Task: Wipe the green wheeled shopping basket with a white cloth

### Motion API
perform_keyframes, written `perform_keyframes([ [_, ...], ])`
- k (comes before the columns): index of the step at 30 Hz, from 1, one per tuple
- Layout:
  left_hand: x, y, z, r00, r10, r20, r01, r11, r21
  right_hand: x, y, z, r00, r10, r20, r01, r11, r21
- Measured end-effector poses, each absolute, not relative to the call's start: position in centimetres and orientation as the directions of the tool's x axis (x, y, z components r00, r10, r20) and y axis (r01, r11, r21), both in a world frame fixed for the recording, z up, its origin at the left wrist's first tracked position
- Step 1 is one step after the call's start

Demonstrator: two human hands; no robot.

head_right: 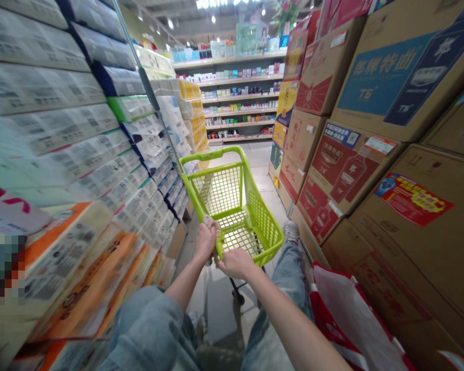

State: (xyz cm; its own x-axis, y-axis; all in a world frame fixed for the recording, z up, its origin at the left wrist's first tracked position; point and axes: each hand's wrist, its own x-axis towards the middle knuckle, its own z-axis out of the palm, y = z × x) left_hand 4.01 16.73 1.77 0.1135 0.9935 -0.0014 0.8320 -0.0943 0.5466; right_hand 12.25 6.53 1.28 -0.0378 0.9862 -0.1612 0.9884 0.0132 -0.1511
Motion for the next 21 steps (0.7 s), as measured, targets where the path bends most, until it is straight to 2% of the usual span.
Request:
perform_keyframes([
  [8,3.6,19.5,3.9,0.15,0.984,-0.094,0.875,-0.088,0.476,12.4,5.6,1.7,-0.057,0.986,-0.158,0.99,0.035,-0.139],
  [14,3.9,21.3,4.9,0.075,0.996,-0.051,0.897,-0.045,0.439,12.3,5.3,1.9,-0.07,0.985,-0.158,0.987,0.045,-0.156],
  [21,3.4,20.4,4.4,0.126,0.988,-0.085,0.9,-0.078,0.428,12.4,5.4,1.8,-0.075,0.988,-0.137,0.988,0.055,-0.147],
])
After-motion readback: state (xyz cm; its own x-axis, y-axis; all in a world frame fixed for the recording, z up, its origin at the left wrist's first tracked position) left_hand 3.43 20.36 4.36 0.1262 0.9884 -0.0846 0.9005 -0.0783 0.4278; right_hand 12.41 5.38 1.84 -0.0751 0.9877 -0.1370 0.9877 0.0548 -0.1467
